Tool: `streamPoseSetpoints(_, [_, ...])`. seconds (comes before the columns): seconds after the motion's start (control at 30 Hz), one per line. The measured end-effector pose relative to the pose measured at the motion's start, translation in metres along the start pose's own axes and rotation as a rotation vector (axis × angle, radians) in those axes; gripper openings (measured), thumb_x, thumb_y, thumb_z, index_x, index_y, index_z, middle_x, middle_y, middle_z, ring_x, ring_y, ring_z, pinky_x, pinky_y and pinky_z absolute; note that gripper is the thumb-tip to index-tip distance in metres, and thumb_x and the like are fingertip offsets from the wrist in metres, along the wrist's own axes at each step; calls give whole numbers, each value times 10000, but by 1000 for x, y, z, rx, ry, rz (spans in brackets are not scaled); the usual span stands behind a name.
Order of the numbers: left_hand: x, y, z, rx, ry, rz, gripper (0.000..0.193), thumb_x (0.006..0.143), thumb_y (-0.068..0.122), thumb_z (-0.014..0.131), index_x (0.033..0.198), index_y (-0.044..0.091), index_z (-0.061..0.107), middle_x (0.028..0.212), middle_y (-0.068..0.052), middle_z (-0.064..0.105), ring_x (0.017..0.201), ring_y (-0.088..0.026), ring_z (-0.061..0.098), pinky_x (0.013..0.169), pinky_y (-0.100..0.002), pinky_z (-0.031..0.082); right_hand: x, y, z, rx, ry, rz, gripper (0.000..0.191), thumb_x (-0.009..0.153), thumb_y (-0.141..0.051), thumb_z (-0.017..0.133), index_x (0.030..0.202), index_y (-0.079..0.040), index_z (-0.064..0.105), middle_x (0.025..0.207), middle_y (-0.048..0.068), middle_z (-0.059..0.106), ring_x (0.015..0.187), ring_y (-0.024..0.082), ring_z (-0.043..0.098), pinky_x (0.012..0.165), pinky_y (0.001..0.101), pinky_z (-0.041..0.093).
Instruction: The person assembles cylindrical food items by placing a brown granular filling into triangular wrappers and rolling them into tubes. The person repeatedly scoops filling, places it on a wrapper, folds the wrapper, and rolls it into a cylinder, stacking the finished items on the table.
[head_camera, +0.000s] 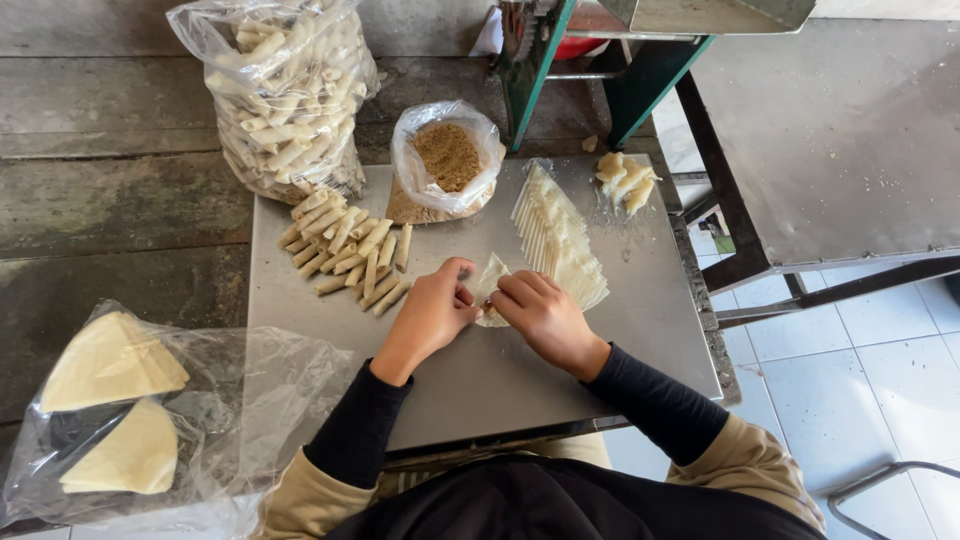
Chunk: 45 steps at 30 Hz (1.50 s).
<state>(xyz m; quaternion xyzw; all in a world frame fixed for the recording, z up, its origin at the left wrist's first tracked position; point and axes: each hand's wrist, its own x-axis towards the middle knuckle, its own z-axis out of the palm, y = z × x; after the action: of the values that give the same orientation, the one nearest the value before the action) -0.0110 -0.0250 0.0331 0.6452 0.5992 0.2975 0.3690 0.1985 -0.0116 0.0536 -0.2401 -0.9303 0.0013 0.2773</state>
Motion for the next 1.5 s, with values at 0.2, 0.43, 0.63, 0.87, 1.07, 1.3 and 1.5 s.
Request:
streamPoseSetpoints(0.2, [0, 1, 0, 21, -16, -9, 591, 753, 99, 828, 1284, 35, 579, 879, -111, 765, 777, -231, 756, 721, -335, 586, -9, 1, -9, -168, 10, -106, 270, 827, -71, 675, 1087, 5, 673, 1115, 103, 655, 1082, 264, 658, 940, 367, 536])
streamPoseSetpoints(0.43, [0, 4, 0, 26, -25, -28, 580, 765, 111, 828, 1281, 30, 576, 889, -110, 762, 786, -228, 749, 724, -336, 585, -19, 8, -21, -73, 18, 72, 291, 790, 13, 666, 1071, -31, 724, 1098, 108, 684, 1047, 271, 669, 909, 384, 549])
streamPoseSetpoints(0.63, [1, 0, 2, -13, -31, -31, 585, 767, 127, 820, 1285, 27, 568, 887, -105, 757, 788, -224, 743, 720, -335, 579, 21, 48, -27, 354, 178, 439, 119, 911, 31, 703, 979, -56, 749, 946, 86, 739, 854, 233, 695, 760, 353, 555])
streamPoseSetpoints(0.87, [5, -7, 4, -43, 2, 31, 605, 721, 106, 827, 1269, 17, 585, 852, -114, 752, 759, -228, 737, 710, -330, 572, 136, 125, 19, 59, 199, 111, 195, 841, 16, 646, 928, -94, 782, 978, 90, 677, 985, 307, 639, 870, 393, 519])
streamPoseSetpoints(1.07, [2, -6, 4, -55, 7, 55, 618, 717, 89, 826, 1272, -11, 574, 834, -124, 742, 747, -236, 731, 691, -336, 569, 190, 148, 86, -539, -114, -145, 50, 759, -109, 691, 740, -119, 736, 927, 41, 648, 977, 236, 623, 891, 355, 526])
streamPoseSetpoints(1.3, [0, 2, 3, -37, 1, 37, 634, 731, 74, 823, 1299, -16, 556, 831, -129, 740, 768, -251, 727, 700, -347, 562, 194, 156, 106, -322, -174, -34, 83, 758, -48, 697, 801, -102, 741, 978, 74, 676, 1011, 295, 636, 865, 405, 536])
streamPoseSetpoints(1.5, [0, 3, 3, -17, 0, 43, 622, 734, 76, 813, 1294, -11, 559, 853, -122, 740, 785, -255, 730, 713, -349, 565, 194, 158, 93, 81, -211, 234, 181, 777, 79, 638, 815, -70, 732, 894, 98, 710, 862, 303, 699, 759, 412, 557])
